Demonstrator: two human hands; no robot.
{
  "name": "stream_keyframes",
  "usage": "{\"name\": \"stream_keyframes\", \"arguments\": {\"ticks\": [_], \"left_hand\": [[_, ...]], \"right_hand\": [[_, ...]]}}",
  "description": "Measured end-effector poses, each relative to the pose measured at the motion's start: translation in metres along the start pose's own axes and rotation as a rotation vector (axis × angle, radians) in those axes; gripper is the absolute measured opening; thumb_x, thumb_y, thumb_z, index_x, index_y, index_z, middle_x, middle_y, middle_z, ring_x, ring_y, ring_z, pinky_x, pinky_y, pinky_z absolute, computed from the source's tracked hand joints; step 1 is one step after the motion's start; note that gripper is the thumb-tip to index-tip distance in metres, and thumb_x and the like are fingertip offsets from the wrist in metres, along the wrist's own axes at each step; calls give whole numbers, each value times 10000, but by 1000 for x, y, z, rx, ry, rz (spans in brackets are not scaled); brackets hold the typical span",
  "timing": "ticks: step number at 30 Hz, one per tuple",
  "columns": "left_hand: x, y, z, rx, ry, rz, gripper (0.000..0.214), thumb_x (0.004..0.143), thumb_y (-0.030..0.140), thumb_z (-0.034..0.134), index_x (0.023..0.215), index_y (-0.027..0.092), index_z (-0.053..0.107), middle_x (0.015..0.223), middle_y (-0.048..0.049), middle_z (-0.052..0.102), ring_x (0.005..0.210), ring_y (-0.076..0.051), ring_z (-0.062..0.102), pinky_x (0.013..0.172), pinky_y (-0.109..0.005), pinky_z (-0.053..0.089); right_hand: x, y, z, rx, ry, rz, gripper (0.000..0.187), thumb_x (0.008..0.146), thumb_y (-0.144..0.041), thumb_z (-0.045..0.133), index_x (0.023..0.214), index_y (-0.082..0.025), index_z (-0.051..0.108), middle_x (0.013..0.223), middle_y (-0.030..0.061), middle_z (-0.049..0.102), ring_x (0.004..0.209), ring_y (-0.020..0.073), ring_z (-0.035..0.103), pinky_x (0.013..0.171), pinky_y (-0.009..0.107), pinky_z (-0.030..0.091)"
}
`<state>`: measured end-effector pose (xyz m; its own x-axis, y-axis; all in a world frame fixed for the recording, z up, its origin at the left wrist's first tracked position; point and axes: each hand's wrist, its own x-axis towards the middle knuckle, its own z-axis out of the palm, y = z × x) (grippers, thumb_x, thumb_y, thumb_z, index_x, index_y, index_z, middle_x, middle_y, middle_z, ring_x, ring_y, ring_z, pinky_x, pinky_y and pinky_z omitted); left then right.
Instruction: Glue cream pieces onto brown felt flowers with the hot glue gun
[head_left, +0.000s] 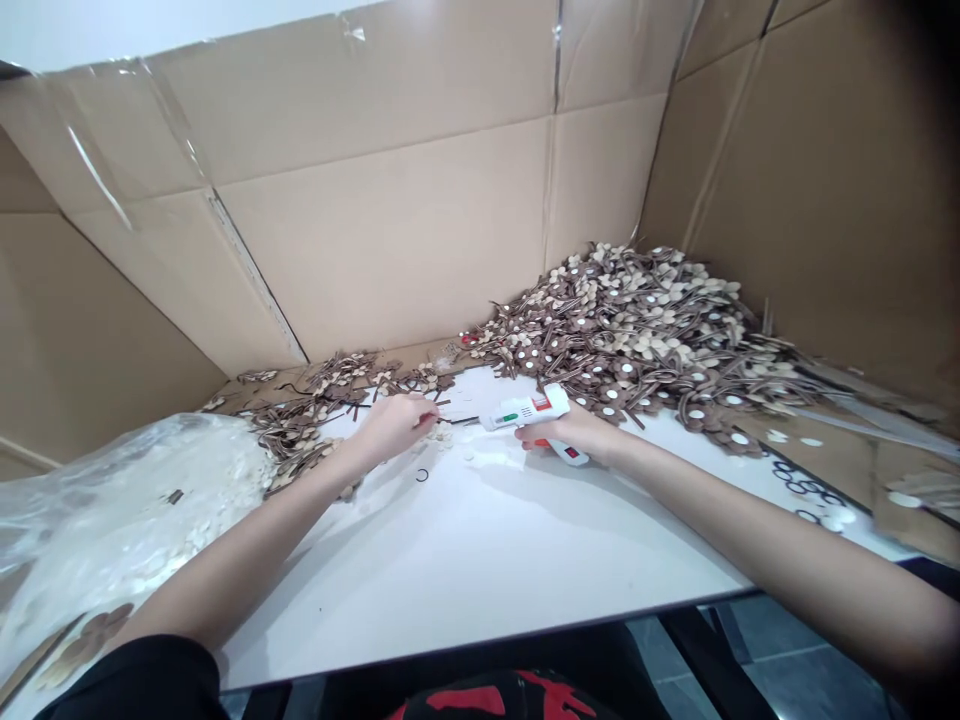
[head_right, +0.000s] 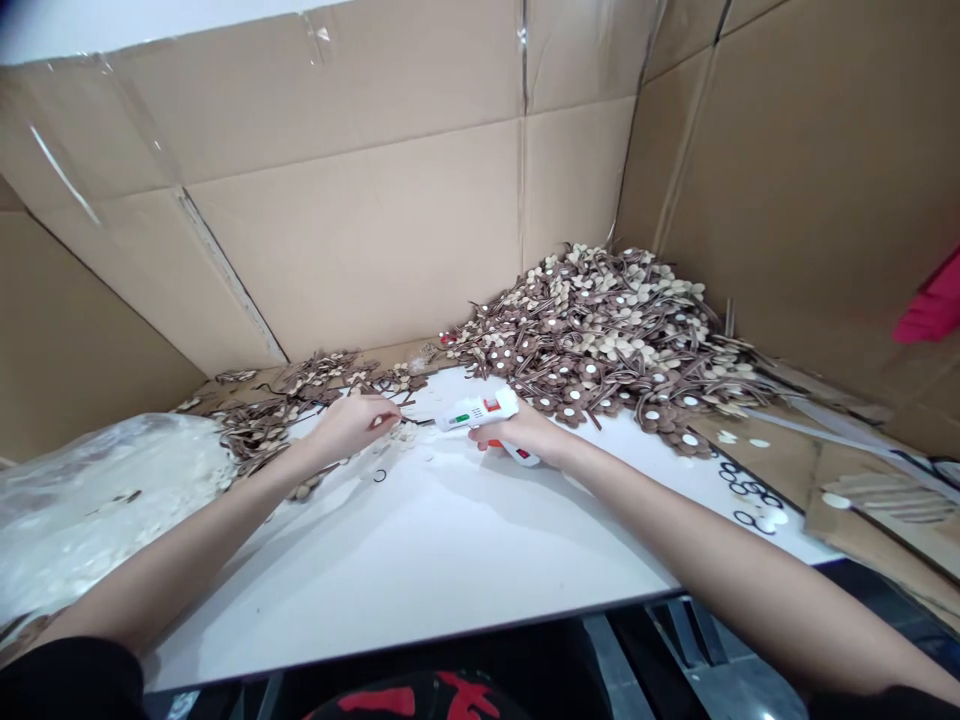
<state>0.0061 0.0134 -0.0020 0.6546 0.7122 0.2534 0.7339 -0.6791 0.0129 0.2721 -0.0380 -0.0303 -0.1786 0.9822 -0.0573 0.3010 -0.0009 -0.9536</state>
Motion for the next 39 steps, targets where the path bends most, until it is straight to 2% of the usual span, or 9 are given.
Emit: {"name": "stream_keyframes", "arguments": {"ticks": [6, 9, 12, 20, 25, 29, 33, 36, 39], "left_hand": [[-6, -46, 1, 393, 65, -167, 233, 846, 187, 396, 906, 170, 620, 925, -107, 620, 952, -239, 530, 780, -310, 414], [-1, -80, 0, 355, 61, -319, 246, 819, 176, 421, 984, 178, 603, 1028, -105, 597, 985, -245, 525, 784, -316, 430], [13, -102, 5, 232, 25, -359, 256, 843, 263, 418, 1017, 188, 590, 1096, -87, 580, 974, -231, 546, 796, -309, 439], [68, -117, 40, 138, -59, -322, 341, 785, 288, 539, 1102, 161, 552, 1067, -109, 616, 978, -225, 566, 816, -281, 428], [76, -128, 49, 106, -81, -317, 328, 705, 226, 621, 1024, 157, 586, 960, -90, 651, 904, -209, 592, 774, -250, 435], [67, -130, 45, 79, -44, -299, 359, 706, 216, 620, 1053, 140, 565, 968, -82, 644, 893, -195, 587, 791, -250, 433], [59, -122, 25, 57, 33, -273, 329, 744, 204, 574, 1064, 133, 544, 1012, -77, 619, 922, -175, 568, 835, -257, 423], [51, -97, -4, 25, 109, -190, 337, 770, 216, 546, 1100, 153, 515, 1055, -61, 589, 986, -165, 539, 877, -261, 407], [34, -51, -40, -106, 225, -2, 345, 770, 258, 557, 1097, 158, 515, 1017, -55, 583, 947, -168, 547, 843, -281, 430]], "right_hand": [[0, -1, 1, -28, 8, -9, 130, 598, -267, 627, 673, -163, 608, 666, 27, 654, 599, 152, 565, 541, 246, 436], [2, 3, 1, -30, -3, -11, 165, 602, -277, 637, 719, -164, 606, 675, 28, 657, 599, 157, 573, 542, 251, 440], [4, 6, 0, -22, -3, -5, 192, 601, -281, 652, 746, -164, 605, 689, 32, 661, 618, 164, 585, 548, 250, 446], [1, 1, 1, 2, 21, 23, 163, 597, -265, 650, 720, -166, 609, 705, 30, 666, 643, 167, 595, 563, 253, 455], [-2, -3, 1, -10, -5, 5, 144, 596, -257, 642, 705, -171, 602, 669, 25, 656, 623, 161, 582, 556, 248, 449], [0, -1, 0, 6, 2, -3, 135, 589, -257, 644, 695, -182, 608, 688, 28, 663, 679, 182, 600, 595, 257, 458], [3, 2, -1, -6, -2, -28, 129, 592, -280, 642, 670, -180, 619, 690, 22, 668, 685, 181, 595, 602, 256, 446], [4, 1, -2, -1, -2, -24, 129, 591, -275, 640, 671, -174, 629, 690, 21, 671, 678, 176, 592, 601, 253, 439], [3, 0, -3, -5, 21, -16, 118, 590, -263, 638, 663, -171, 639, 701, 21, 673, 675, 169, 589, 602, 248, 431]]}}
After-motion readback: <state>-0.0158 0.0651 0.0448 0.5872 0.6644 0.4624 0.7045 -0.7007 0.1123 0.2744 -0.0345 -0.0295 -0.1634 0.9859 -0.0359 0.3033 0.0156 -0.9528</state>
